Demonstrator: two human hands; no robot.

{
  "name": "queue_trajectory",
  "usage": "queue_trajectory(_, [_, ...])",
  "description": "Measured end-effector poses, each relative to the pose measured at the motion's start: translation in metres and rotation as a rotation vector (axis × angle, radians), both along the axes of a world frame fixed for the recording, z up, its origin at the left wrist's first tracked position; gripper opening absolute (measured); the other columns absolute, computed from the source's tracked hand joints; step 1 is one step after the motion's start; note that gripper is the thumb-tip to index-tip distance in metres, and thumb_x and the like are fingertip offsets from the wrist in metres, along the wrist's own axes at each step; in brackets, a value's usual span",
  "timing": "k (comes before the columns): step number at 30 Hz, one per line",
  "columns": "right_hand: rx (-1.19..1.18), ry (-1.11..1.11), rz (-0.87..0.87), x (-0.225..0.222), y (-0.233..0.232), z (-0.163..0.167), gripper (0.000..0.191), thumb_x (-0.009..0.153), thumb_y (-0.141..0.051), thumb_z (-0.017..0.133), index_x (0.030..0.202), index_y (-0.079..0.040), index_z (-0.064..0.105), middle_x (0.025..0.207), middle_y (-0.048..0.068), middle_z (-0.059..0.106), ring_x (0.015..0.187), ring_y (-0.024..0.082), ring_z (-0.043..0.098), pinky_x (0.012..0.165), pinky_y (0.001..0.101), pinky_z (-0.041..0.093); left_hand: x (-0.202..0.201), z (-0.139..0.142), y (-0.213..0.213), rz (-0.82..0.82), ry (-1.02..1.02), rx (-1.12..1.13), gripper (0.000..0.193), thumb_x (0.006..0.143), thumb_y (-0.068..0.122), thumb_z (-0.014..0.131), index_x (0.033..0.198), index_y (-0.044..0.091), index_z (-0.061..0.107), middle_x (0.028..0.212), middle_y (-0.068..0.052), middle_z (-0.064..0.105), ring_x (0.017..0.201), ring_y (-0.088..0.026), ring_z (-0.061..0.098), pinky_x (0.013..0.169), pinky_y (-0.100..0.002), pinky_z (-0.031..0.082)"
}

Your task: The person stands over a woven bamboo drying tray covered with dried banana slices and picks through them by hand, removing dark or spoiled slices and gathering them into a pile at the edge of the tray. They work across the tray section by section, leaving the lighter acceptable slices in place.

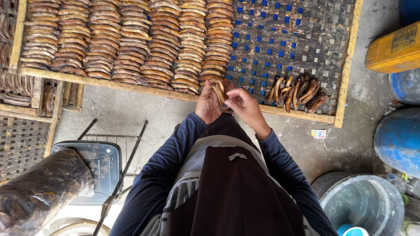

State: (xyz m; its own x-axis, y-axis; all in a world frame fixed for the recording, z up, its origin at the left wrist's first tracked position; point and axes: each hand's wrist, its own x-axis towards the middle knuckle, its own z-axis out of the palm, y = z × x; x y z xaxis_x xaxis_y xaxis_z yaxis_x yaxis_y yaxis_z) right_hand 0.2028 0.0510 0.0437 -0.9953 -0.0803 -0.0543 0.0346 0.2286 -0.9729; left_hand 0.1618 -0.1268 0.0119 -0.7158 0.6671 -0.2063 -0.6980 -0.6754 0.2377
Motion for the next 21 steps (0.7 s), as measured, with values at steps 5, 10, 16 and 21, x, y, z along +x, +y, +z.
queue_trajectory(5, [0.149,0.048,0.023,-0.003,-0.019,0.003,0.033,0.091,-0.009,0.079,0.119,-0.006,0.061,0.101,0.002,0.070,0.094,0.010,0.068,0.080,0.0276,0.057,0.013,-0.005,0.000,0.079,0.030,-0.008,0.076,0.105,0.069,0.045,0.155,0.012,0.046,0.140,-0.006,0.059,0.129,-0.023,0.056,0.110,-0.042,0.043])
queue_trajectory(10, [-0.096,-0.037,0.151,-0.011,0.006,-0.008,0.024,0.100,-0.004,0.069,0.123,-0.003,0.062,0.110,0.004,0.072,0.101,0.009,0.068,0.086,0.0264,0.056,0.022,-0.006,0.004,0.200,0.055,-0.308,0.043,0.103,0.031,0.061,0.142,0.016,0.052,0.126,0.000,0.065,0.112,-0.015,0.063,0.091,-0.039,0.055])
queue_trajectory(16, [-0.144,-0.159,0.154,0.001,0.045,-0.011,0.029,0.102,-0.007,0.069,0.129,-0.001,0.067,0.114,0.007,0.075,0.102,0.011,0.069,0.088,0.0274,0.056,0.042,-0.014,0.051,0.353,-0.036,-0.345,0.029,0.099,0.008,0.064,0.128,0.011,0.061,0.115,-0.004,0.073,0.103,-0.017,0.071,0.086,-0.036,0.062])
queue_trajectory(21, [0.023,-0.058,0.269,0.012,0.071,0.002,0.041,0.093,-0.010,0.075,0.133,-0.005,0.063,0.115,0.008,0.073,0.103,0.013,0.070,0.088,0.0292,0.058,0.047,-0.023,0.077,0.514,-0.008,-0.442,0.026,0.096,0.002,0.072,0.119,0.010,0.063,0.104,-0.003,0.073,0.093,-0.017,0.071,0.075,-0.033,0.060])
